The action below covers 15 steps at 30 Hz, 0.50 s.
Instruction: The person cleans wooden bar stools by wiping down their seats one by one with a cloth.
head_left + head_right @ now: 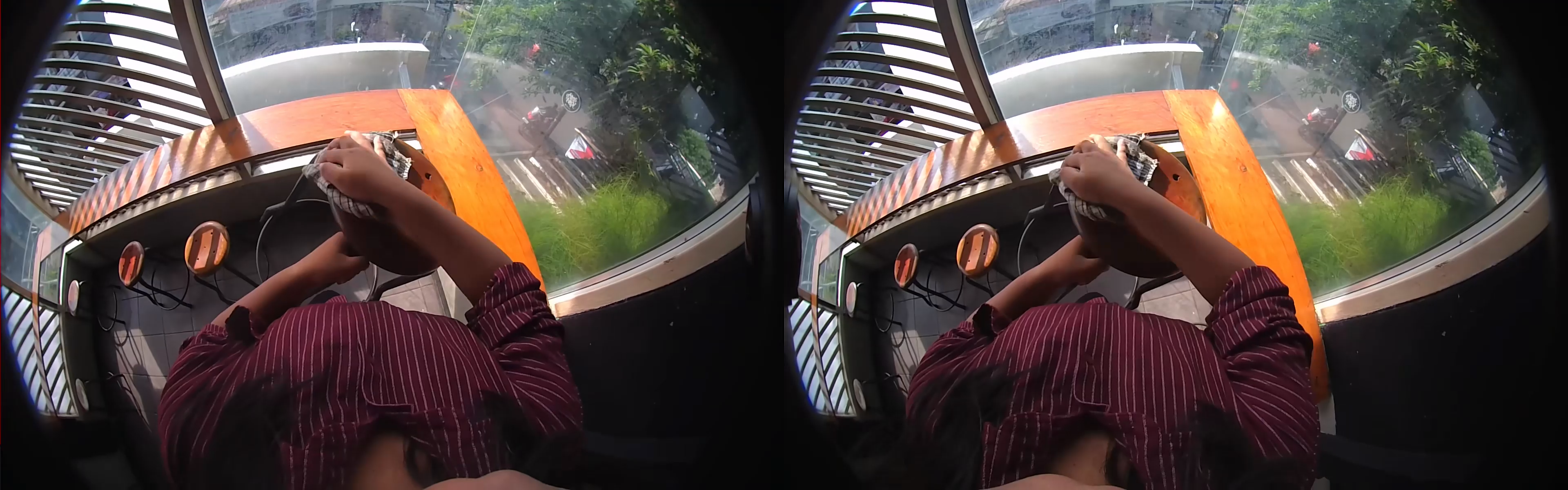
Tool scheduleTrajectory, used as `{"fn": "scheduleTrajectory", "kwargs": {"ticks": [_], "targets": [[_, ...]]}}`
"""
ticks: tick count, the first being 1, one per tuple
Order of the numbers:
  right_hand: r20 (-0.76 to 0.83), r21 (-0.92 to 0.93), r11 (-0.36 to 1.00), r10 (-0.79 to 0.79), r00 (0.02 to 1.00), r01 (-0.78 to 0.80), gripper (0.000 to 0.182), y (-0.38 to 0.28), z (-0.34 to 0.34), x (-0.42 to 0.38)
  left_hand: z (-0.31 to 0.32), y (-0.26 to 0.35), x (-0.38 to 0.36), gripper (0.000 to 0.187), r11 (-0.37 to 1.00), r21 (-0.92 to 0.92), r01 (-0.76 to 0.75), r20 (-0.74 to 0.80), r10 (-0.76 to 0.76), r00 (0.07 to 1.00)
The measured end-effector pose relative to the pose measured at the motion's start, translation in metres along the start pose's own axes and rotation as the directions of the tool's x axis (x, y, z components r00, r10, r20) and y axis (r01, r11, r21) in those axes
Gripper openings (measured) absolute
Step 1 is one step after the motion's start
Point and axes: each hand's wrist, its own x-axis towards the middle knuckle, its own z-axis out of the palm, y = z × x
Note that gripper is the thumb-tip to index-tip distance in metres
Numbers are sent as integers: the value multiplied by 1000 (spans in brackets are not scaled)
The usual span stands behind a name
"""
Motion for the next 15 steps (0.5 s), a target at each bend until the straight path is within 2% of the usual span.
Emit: {"fn": "scheduleTrajectory", "kwargs": {"ticks": [2,4,6,7,9,10,12,14,15], "targets": [[-63,-52,991,119,991,-122,37,46,-2,27,5,5,-7,16,998,4,62,-66,-61,996],[-104,191,956,245,964,-222,41,85,-5,26,2,9,-14,16,998,8,68,-51,-68,996],[-127,185,923,363,923,-337,45,115,-8,15,-2,6,-19,16,997,11,76,-38,-76,996],[-128,183,924,362,923,-337,45,126,-4,9,-4,2,-19,19,997,1,79,-45,-79,996],[-270,153,936,348,898,-316,48,140,2,-8,-3,0,-18,23,997,-8,75,-49,-76,996],[-274,147,937,346,897,-316,48,142,1,-16,-1,0,-18,23,997,-24,78,-37,-79,996],[-258,144,888,460,850,-437,49,143,0,-34,5,2,-19,23,996,-41,75,-22,-76,997],[-348,120,904,425,835,-410,49,153,7,-49,7,10,-20,23,994,-12,107,-27,-107,994],[-366,49,896,428,826,-442,49,158,10,-57,5,3,-17,23,995,-19,102,-3,-102,995]]}}
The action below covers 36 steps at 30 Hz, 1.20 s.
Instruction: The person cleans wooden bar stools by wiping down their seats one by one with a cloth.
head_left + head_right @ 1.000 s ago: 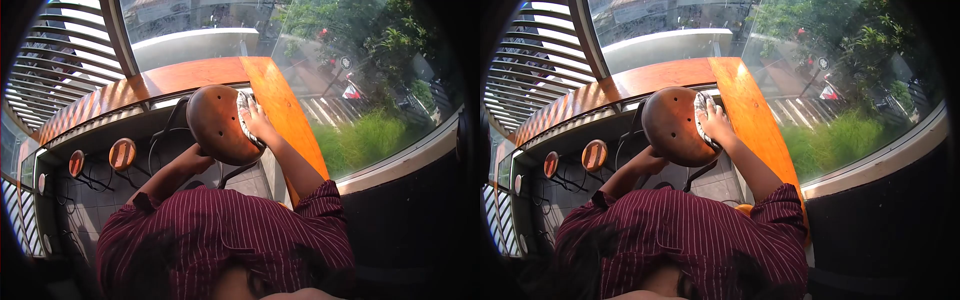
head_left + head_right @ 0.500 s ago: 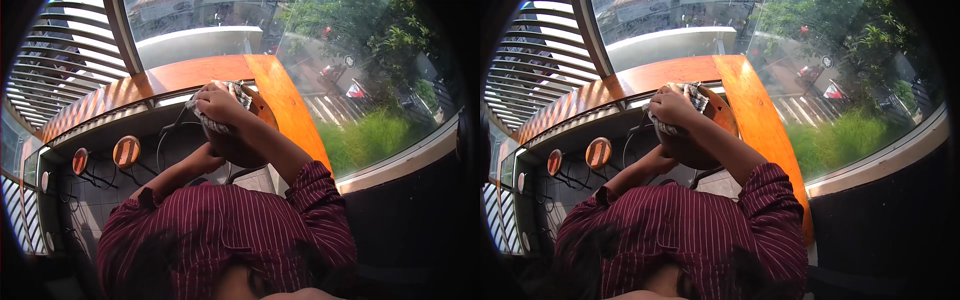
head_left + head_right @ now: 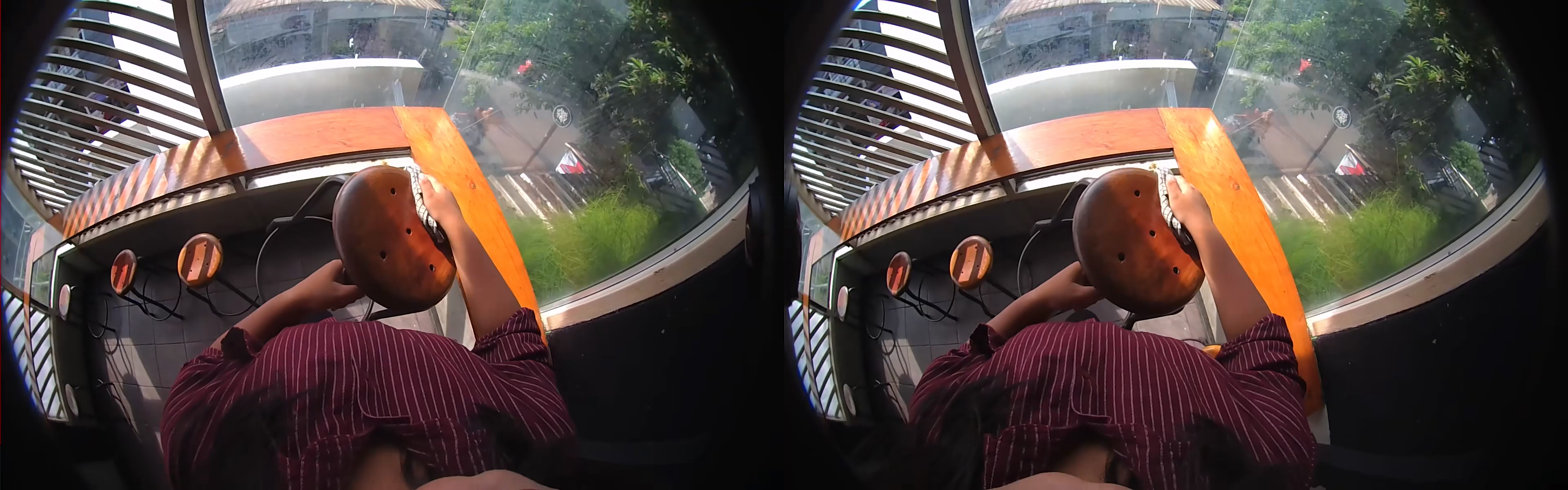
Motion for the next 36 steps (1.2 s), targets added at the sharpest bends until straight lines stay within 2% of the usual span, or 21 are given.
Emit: {"fn": "scheduleTrajectory", "kwargs": {"ticks": [3,7,10,13,15,16,17,18,19,20,22,23,25,28,29,30,31,33,34,35,36], "targets": [[109,126,981,134,985,-147,53,3,-12,-26,-1,-7,6,21,1000,9,-23,-1,23,1000],[85,169,969,166,982,-179,56,5,-11,-58,-6,-13,15,18,1000,-20,-23,-14,23,1000],[142,-1,967,253,957,-256,55,-24,-11,-79,-17,-18,28,22,990,-132,-48,-26,45,999],[202,-42,996,83,976,-76,56,-62,-10,-101,-29,-27,38,21,994,-75,-79,-67,74,995],[181,32,995,-94,979,90,51,-87,-6,-112,-27,-23,37,20,990,-106,-92,-72,85,994],[92,198,967,-178,980,158,48,-100,-2,-116,-24,-21,34,16,985,-133,-108,-116,93,989],[91,201,967,-175,980,154,48,-113,-1,-117,-20,-20,32,12,979,-161,-125,-161,99,982],[73,122,940,-329,942,319,45,-126,-1,-114,-16,-17,31,12,980,-161,-121,-160,95,983],[70,40,880,-476,877,474,44,-138,0,-110,-12,-15,30,15,977,33,-210,-168,212,963],[74,41,879,-477,876,475,44,-147,5,-107,-9,-15,29,20,930,225,-290,-154,328,932],[97,-111,777,-613,784,620,38,-165,14,-97,-8,-33,33,27,930,160,-331,-201,359,911],[97,-107,773,-618,780,625,38,-174,13,-89,-8,-43,35,35,922,100,-375,-246,388,888],[403,-169,766,-521,753,621,32,-190,13,-73,-10,-49,34,42,908,45,-416,-299,410,862],[403,-152,831,-443,801,536,29,-205,26,-63,-15,-40,27,47,924,159,-349,-271,381,884],[410,-175,843,-407,816,509,29,-208,29,-62,-21,-37,21,49,971,115,-211,-235,233,943],[372,-201,819,-443,816,537,29,-209,34,-66,-25,-36,15,51,995,77,-66,-192,79,978],[374,-201,815,-449,811,544,29,-208,34,-72,-27,-36,10,51,995,75,-69,-198,83,977],[282,-149,729,-616,736,668,34,-205,33,-86,-30,-40,-2,53,945,10,-326,-222,320,921],[282,-148,724,-622,730,674,34,-202,31,-93,-33,-42,-7,54,894,-17,-448,-240,432,870],[170,-65,710,-685,709,701,38,-198,28,-101,-39,-49,-13,54,893,-16,-451,-247,433,867],[50,14,683,-730,682,730,43,-194,24,-107,-48,-59,-18,54,939,-6,-344,-220,335,916]]}}
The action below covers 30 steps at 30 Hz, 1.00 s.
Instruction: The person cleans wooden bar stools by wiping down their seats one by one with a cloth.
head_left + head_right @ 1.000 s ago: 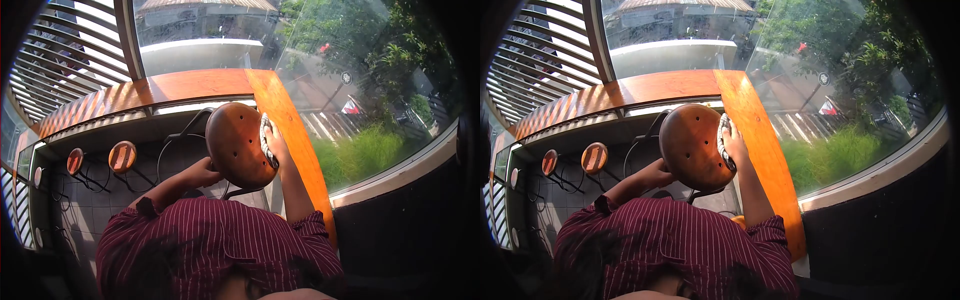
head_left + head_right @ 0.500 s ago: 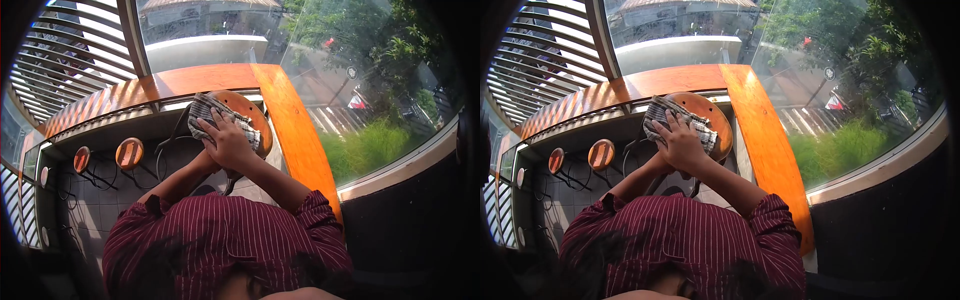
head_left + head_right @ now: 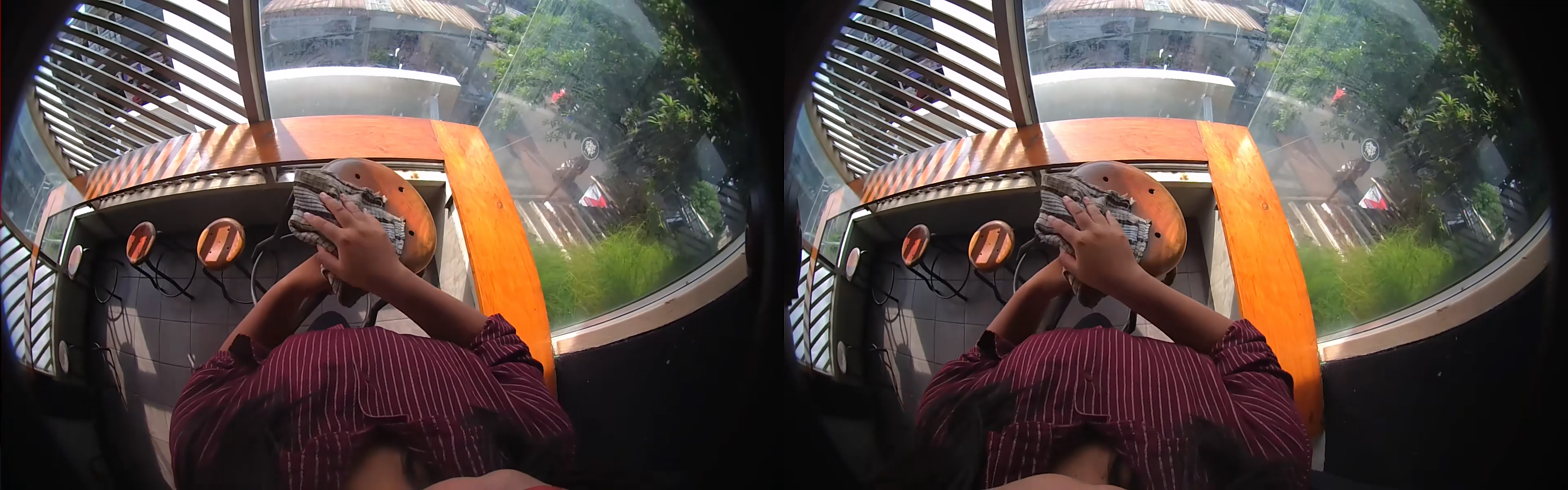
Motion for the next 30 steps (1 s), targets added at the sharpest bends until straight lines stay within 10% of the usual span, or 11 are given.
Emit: {"fn": "scheduleTrajectory", "kwargs": {"ticks": [1,3,7,9,14,22,30], "targets": [[1,1,1000,-7,1000,7,43,-1,-4,-7,-6,-3,-3,55,993,38,110,24,-111,994],[-47,121,993,-3,999,8,55,0,-12,-19,5,16,-6,33,986,99,-133,-41,137,990],[-7,112,989,-98,995,98,61,16,-31,-35,2,27,-13,36,991,-25,132,131,-127,983],[18,94,988,-124,992,121,63,23,-31,-46,-3,14,-5,40,992,-118,-37,332,74,940],[-21,-20,997,-72,997,72,58,18,-31,-46,9,9,3,76,976,-218,-1,370,83,925],[-154,-240,971,-27,988,-11,51,14,-11,-53,28,10,7,78,930,-353,103,220,-24,975],[-392,92,993,-36,919,78,47,123,2,-136,35,14,7,50,953,-266,147,394,-32,919]]}}
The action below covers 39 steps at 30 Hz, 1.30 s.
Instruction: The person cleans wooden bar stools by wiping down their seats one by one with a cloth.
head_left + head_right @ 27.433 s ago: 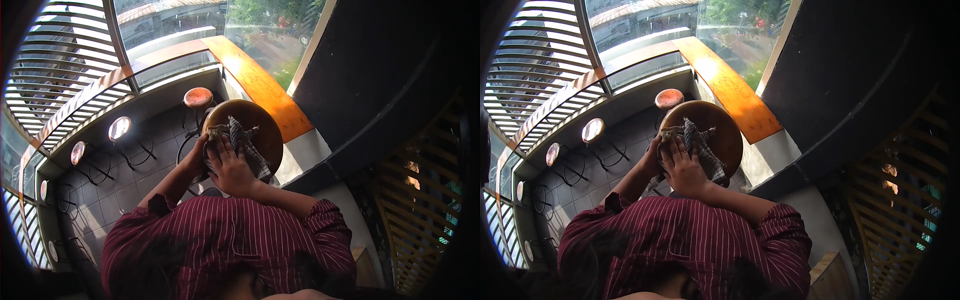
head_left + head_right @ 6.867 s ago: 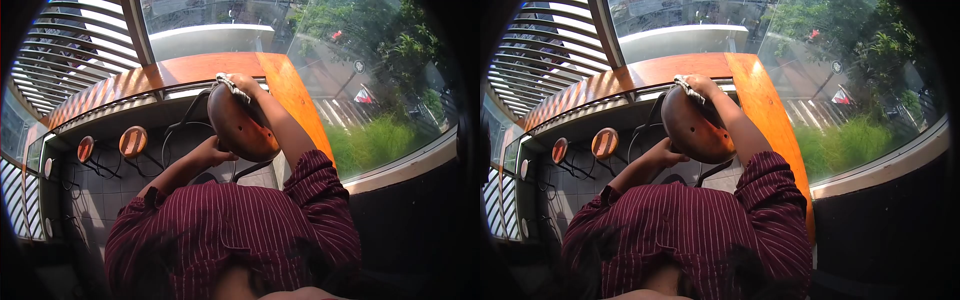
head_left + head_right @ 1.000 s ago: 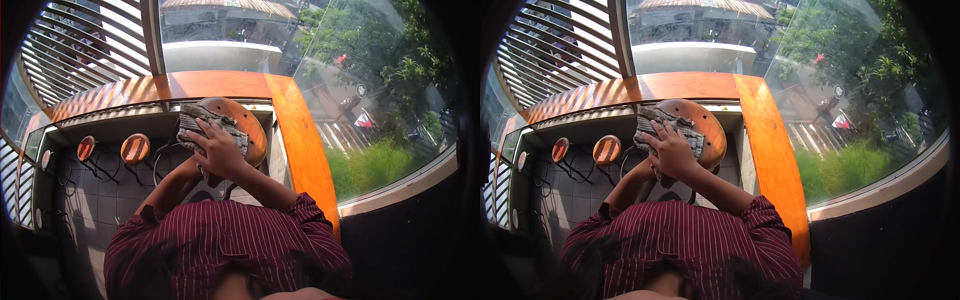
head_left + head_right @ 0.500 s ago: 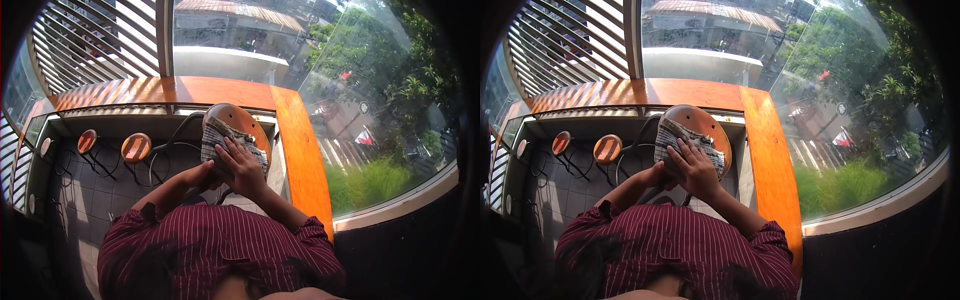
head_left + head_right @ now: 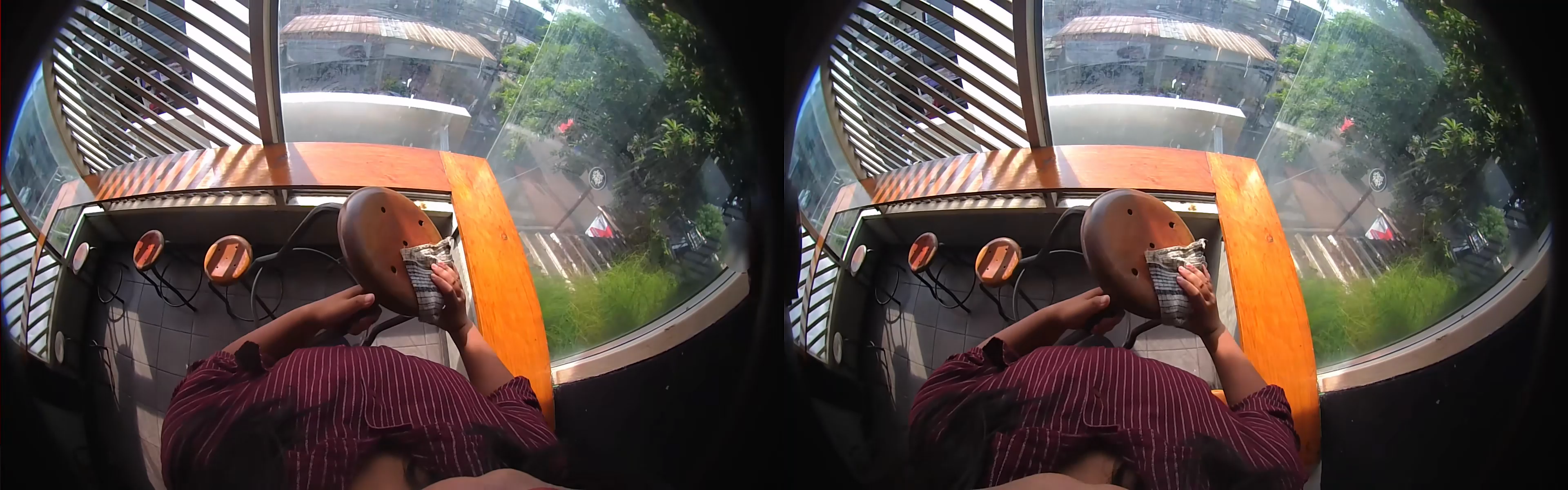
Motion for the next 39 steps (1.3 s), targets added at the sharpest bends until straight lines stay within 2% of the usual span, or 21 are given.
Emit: {"fn": "scheduleTrajectory", "kwargs": {"ticks": [3,5,6,7,9,11,13,15,17,19,21,23,25,27,30,31,32,33,34,36,39], "targets": [[109,134,991,-30,994,15,58,13,-11,13,6,-3,0,46,997,81,15,7,-15,1000],[245,295,919,192,950,-262,64,31,-15,20,21,8,-4,44,992,9,126,-173,-122,977],[309,353,846,298,903,-400,69,47,-10,19,7,2,-5,49,980,3,197,-24,-196,980],[374,420,756,360,855,-502,67,57,-10,24,12,6,-6,49,982,7,190,-27,-189,982],[493,435,621,442,749,-653,67,71,-4,41,31,17,-9,53,943,216,252,-220,-204,954],[499,117,857,386,776,-502,66,66,0,75,35,16,-3,57,950,138,281,-138,-262,955],[486,-55,939,322,813,-339,60,22,10,114,32,-4,2,57,966,78,246,-209,-225,952],[505,128,968,122,854,-214,50,-25,19,135,30,-6,5,54,976,49,211,-192,-198,961],[629,122,991,-114,769,48,44,-54,20,146,30,-3,3,50,985,30,172,-180,-164,970],[657,143,985,-166,735,94,44,-48,25,147,34,2,-4,47,996,-50,76,-262,-86,961],[496,133,989,-7,868,-68,45,-24,30,146,13,-2,-14,52,990,-86,114,-170,-128,977],[449,-56,969,238,861,-239,50,15,30,143,5,4,-18,56,983,-107,149,-81,-158,984],[491,-99,877,453,744,-469,53,49,30,128,17,11,-22,47,992,-122,20,-267,-52,962],[466,-134,831,534,705,-540,56,55,29,104,11,14,-26,47,993,-112,27,-260,-55,964],[501,-174,655,702,507,-735,63,18,16,74,8,18,-27,48,994,-110,0,-305,-33,952],[528,-236,674,694,489,-700,61,-8,8,75,8,18,-27,48,993,-118,-30,-365,-15,931],[565,-250,756,621,543,-605,62,-27,4,73,3,15,-25,48,993,-119,-26,-365,-19,931],[604,-255,825,543,583,-504,62,-42,3,71,-5,10,-23,48,994,-111,-8,-306,-27,952],[607,-250,820,548,576,-515,62,-53,5,73,-8,7,-24,47,994,-105,14,-247,-40,968],[677,-55,943,277,682,-328,59,-66,12,89,2,8,-21,47,997,-66,31,-272,-48,961],[670,98,954,148,727,-284,58,-54,34,121,15,8,-23,47,998,-37,43,-314,-52,948]]}}
